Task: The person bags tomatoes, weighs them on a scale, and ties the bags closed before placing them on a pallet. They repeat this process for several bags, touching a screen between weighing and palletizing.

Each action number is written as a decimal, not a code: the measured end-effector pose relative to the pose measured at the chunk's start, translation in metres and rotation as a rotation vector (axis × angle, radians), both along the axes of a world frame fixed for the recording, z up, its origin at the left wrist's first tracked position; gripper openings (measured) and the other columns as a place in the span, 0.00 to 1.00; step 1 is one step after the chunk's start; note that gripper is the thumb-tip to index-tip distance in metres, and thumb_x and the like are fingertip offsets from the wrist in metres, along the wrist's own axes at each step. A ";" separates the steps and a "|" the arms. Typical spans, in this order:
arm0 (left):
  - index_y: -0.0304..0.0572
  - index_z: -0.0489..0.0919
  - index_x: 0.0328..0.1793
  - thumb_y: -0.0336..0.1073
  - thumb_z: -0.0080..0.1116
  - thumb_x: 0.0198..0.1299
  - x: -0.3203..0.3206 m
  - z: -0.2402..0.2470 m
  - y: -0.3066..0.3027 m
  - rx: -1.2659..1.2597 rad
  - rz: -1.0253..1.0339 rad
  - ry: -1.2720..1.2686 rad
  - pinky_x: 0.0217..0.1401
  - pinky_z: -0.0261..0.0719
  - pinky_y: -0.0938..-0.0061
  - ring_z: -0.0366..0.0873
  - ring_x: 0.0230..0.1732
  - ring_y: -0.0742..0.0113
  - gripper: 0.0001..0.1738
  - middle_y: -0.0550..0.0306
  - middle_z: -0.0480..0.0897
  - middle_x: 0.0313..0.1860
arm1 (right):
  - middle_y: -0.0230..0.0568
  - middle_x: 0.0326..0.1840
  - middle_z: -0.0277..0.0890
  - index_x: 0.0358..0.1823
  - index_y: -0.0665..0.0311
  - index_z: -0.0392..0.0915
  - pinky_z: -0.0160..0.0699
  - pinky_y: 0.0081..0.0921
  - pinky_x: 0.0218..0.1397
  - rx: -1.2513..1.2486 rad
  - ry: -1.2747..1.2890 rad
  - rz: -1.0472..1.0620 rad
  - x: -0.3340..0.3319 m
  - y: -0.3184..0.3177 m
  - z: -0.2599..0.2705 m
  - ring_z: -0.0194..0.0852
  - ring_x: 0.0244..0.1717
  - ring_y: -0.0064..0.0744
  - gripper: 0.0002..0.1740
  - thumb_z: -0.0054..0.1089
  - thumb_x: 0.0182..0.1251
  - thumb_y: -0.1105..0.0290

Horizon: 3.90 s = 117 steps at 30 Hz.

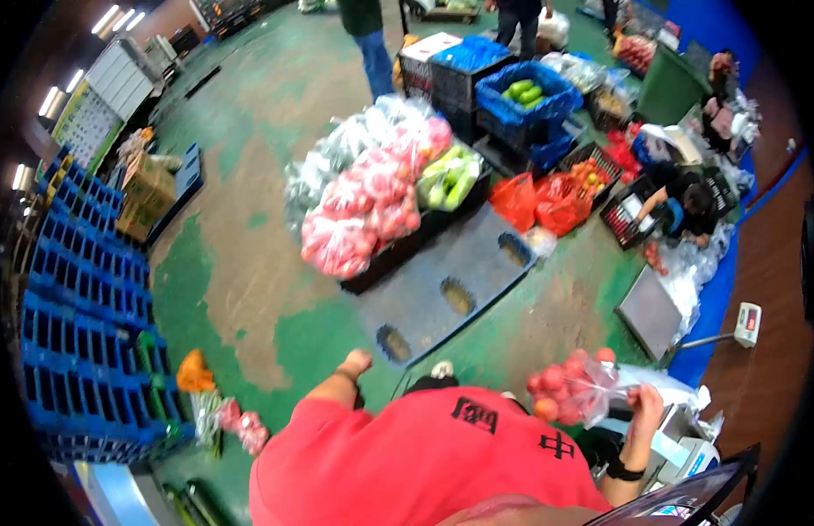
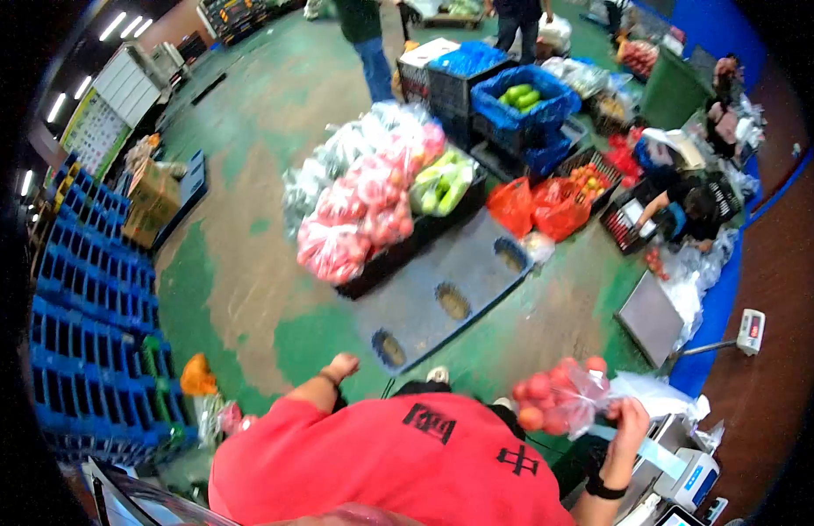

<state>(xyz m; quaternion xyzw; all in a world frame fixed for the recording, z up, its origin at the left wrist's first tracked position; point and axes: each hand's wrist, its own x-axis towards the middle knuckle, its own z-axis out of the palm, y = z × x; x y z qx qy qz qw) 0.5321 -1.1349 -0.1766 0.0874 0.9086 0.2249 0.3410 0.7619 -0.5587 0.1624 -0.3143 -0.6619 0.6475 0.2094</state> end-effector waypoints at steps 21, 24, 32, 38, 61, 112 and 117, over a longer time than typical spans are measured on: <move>0.37 0.75 0.31 0.30 0.52 0.49 0.259 0.011 0.084 0.508 1.928 -0.198 0.20 0.70 0.73 0.73 0.21 0.63 0.04 0.51 0.76 0.22 | 0.38 0.36 0.77 0.39 0.67 0.77 0.67 0.22 0.45 -0.037 0.164 1.293 -0.802 -0.136 0.007 0.73 0.39 0.26 0.14 0.46 0.55 0.69; 0.36 0.75 0.32 0.29 0.52 0.49 0.240 0.057 0.148 0.358 1.953 -0.279 0.22 0.70 0.72 0.73 0.22 0.63 0.05 0.51 0.77 0.23 | 0.38 0.41 0.76 0.43 0.68 0.74 0.67 0.19 0.47 -0.075 0.244 1.321 -0.892 -0.171 0.004 0.73 0.44 0.26 0.15 0.47 0.55 0.70; 0.35 0.75 0.35 0.29 0.51 0.49 0.199 0.114 0.248 0.295 1.967 -0.366 0.26 0.72 0.72 0.74 0.24 0.63 0.07 0.51 0.78 0.25 | 0.36 0.36 0.74 0.40 0.67 0.75 0.66 0.21 0.46 -0.016 0.111 1.081 -1.023 -0.209 -0.113 0.70 0.39 0.27 0.14 0.49 0.51 0.72; 0.34 0.75 0.37 0.29 0.51 0.50 0.167 0.128 0.237 0.229 1.835 -0.296 0.30 0.73 0.72 0.75 0.26 0.63 0.09 0.51 0.78 0.27 | 0.33 0.27 0.73 0.34 0.65 0.73 0.68 0.21 0.31 -0.329 0.073 0.853 -0.996 -0.220 -0.232 0.70 0.26 0.25 0.08 0.47 0.56 0.70; 0.36 0.69 0.45 0.31 0.56 0.51 -0.169 0.287 0.467 1.174 -0.133 -0.645 0.31 0.74 0.80 0.75 0.30 0.74 0.15 0.59 0.77 0.32 | 0.33 0.20 0.67 0.27 0.63 0.70 0.64 0.20 0.24 0.572 0.618 0.026 -0.427 0.027 0.018 0.66 0.21 0.23 0.02 0.48 0.52 0.78; 0.34 0.76 0.40 0.30 0.55 0.55 -0.046 0.281 0.906 0.505 -0.776 -0.722 0.41 0.74 0.79 0.75 0.38 0.75 0.09 0.59 0.79 0.34 | 0.36 0.29 0.75 0.32 0.65 0.73 0.74 0.15 0.32 -0.496 0.262 -0.446 -0.027 0.466 -0.052 0.74 0.28 0.22 0.07 0.56 0.57 0.68; 0.31 0.74 0.44 0.26 0.58 0.51 -0.050 0.308 0.957 0.943 -0.729 -0.755 0.36 0.75 0.80 0.75 0.35 0.75 0.13 0.59 0.79 0.33 | 0.31 0.20 0.72 0.24 0.63 0.73 0.68 0.13 0.24 -0.507 0.309 -0.468 -0.121 0.436 -0.031 0.69 0.20 0.19 0.09 0.62 0.52 0.68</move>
